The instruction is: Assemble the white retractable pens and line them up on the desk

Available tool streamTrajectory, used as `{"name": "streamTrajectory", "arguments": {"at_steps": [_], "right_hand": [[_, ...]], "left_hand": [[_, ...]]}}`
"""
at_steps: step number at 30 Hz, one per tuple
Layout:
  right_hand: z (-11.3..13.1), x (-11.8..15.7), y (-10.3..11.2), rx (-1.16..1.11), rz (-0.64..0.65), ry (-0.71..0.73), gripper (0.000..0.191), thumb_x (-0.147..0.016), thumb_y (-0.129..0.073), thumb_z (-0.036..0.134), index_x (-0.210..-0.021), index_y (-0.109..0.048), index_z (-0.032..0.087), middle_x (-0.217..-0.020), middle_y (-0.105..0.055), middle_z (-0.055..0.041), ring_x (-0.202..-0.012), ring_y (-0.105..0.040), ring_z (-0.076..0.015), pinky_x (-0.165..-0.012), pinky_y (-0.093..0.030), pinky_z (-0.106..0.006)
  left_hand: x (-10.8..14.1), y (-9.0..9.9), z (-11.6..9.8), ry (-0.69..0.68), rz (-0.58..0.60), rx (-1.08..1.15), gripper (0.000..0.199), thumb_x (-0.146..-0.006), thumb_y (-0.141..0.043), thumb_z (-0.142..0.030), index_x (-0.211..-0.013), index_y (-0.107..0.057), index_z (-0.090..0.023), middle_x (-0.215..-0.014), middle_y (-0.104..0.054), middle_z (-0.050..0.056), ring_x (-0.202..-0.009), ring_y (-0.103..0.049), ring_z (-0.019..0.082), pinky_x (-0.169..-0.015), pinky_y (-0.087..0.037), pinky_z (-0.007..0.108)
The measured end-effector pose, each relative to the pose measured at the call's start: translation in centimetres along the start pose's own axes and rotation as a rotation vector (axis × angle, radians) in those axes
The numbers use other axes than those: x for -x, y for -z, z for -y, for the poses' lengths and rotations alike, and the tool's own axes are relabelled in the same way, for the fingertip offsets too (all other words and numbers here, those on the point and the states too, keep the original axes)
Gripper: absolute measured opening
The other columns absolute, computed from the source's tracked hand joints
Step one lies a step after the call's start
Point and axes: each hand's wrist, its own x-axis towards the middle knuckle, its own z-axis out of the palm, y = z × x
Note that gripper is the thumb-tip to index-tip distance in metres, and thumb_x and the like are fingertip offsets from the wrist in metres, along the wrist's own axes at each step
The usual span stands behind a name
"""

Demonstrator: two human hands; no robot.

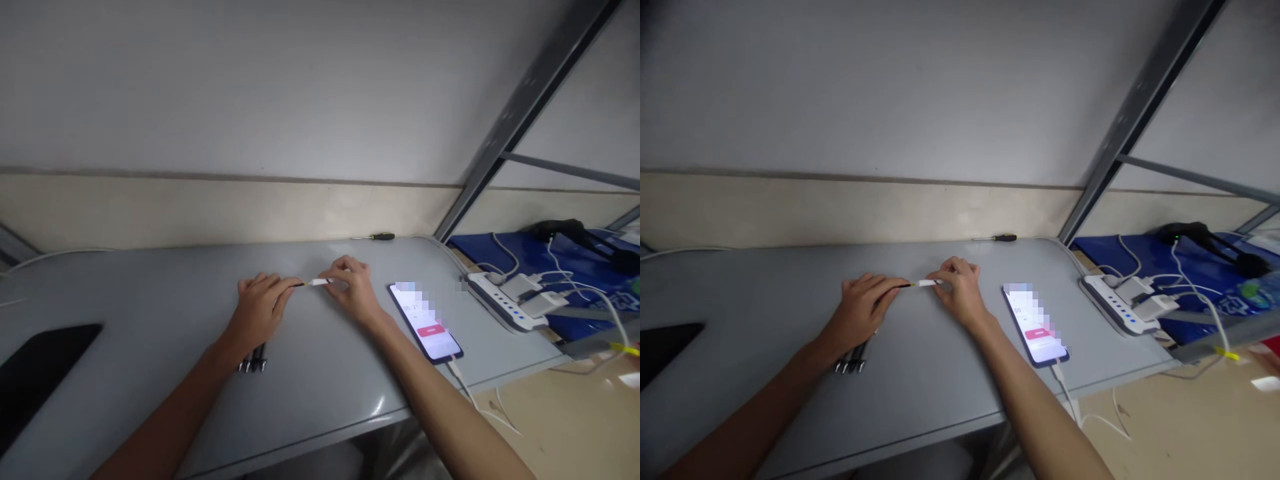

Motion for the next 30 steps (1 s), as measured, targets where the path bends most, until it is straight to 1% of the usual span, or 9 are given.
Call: {"name": "streamTrajectory", "arguments": {"at_steps": [4, 9, 15, 18, 24, 27, 30], "right_hand": [[0.28, 0.19, -0.42, 0.001, 0.058, 0.047, 0.019, -0.084, -0.068, 0.016, -0.098, -0.075, 0.026, -0.092, -0.059, -0.0033, -0.088, -0.054, -0.0171, -0.084, -0.028, -0.035], [0.23, 0.3, -0.45, 0.023, 0.072, 0.073, 0.021, -0.086, -0.066, 0.017, -0.102, -0.074, 0.027, -0.091, -0.059, -0.0036, -0.087, -0.053, -0.017, -0.082, -0.027, -0.034], [0.01, 0.27, -0.28, 0.055, 0.093, 0.092, 0.02, -0.086, -0.065, 0.016, -0.101, -0.075, 0.027, -0.091, -0.06, -0.0043, -0.087, -0.052, -0.0179, -0.081, -0.026, -0.035], [0.07, 0.32, -0.34, 0.056, 0.105, 0.094, 0.02, -0.086, -0.065, 0.016, -0.1, -0.075, 0.027, -0.092, -0.061, -0.0047, -0.088, -0.052, -0.0186, -0.081, -0.027, -0.035], [0.78, 0.44, -0.64, -0.024, 0.14, 0.1, 0.021, -0.086, -0.066, 0.016, -0.102, -0.073, 0.027, -0.092, -0.063, -0.0035, -0.088, -0.054, -0.018, -0.081, -0.028, -0.034], [0.99, 0.36, -0.49, -0.068, 0.135, 0.103, 0.021, -0.085, -0.068, 0.017, -0.104, -0.071, 0.025, -0.091, -0.067, -0.0028, -0.087, -0.056, -0.018, -0.081, -0.03, -0.034], [1.0, 0.16, -0.12, -0.145, 0.131, 0.075, 0.016, -0.08, -0.073, 0.017, -0.096, -0.071, 0.021, -0.086, -0.07, -0.0013, -0.082, -0.058, -0.0166, -0.081, -0.033, -0.033]], "left_hand": [[0.07, -0.13, 0.07, -0.007, 0.02, 0.011, 0.025, -0.097, -0.04, -0.028, -0.104, -0.064, -0.026, -0.095, -0.071, 0.001, -0.087, -0.059, 0.021, -0.077, -0.029, 0.036], [0.17, -0.21, 0.19, 0.017, 0.026, 0.03, 0.022, -0.097, -0.04, -0.029, -0.095, -0.062, -0.022, -0.089, -0.07, 0.001, -0.085, -0.059, 0.021, -0.078, -0.029, 0.036], [0.12, -0.19, 0.05, 0.005, 0.018, 0.031, 0.022, -0.097, -0.041, -0.029, -0.094, -0.061, -0.022, -0.088, -0.07, 0.001, -0.084, -0.059, 0.021, -0.077, -0.028, 0.036], [0.11, -0.15, -0.21, 0.006, 0.043, 0.036, 0.022, -0.097, -0.04, -0.028, -0.094, -0.061, -0.022, -0.089, -0.07, 0.001, -0.085, -0.058, 0.021, -0.077, -0.028, 0.036], [0.27, -0.42, -0.68, -0.033, 0.067, 0.047, 0.025, -0.099, -0.038, -0.03, -0.092, -0.06, -0.021, -0.088, -0.07, 0.002, -0.086, -0.057, 0.021, -0.076, -0.028, 0.036], [0.29, -0.44, -0.58, -0.042, 0.08, 0.061, 0.022, -0.098, -0.04, -0.029, -0.091, -0.059, -0.02, -0.088, -0.069, 0.002, -0.086, -0.056, 0.02, -0.076, -0.029, 0.035], [0.25, -0.26, -0.41, -0.047, 0.092, 0.075, 0.021, -0.097, -0.041, -0.027, -0.09, -0.059, -0.02, -0.087, -0.068, 0.002, -0.086, -0.055, 0.02, -0.076, -0.029, 0.035]]}}
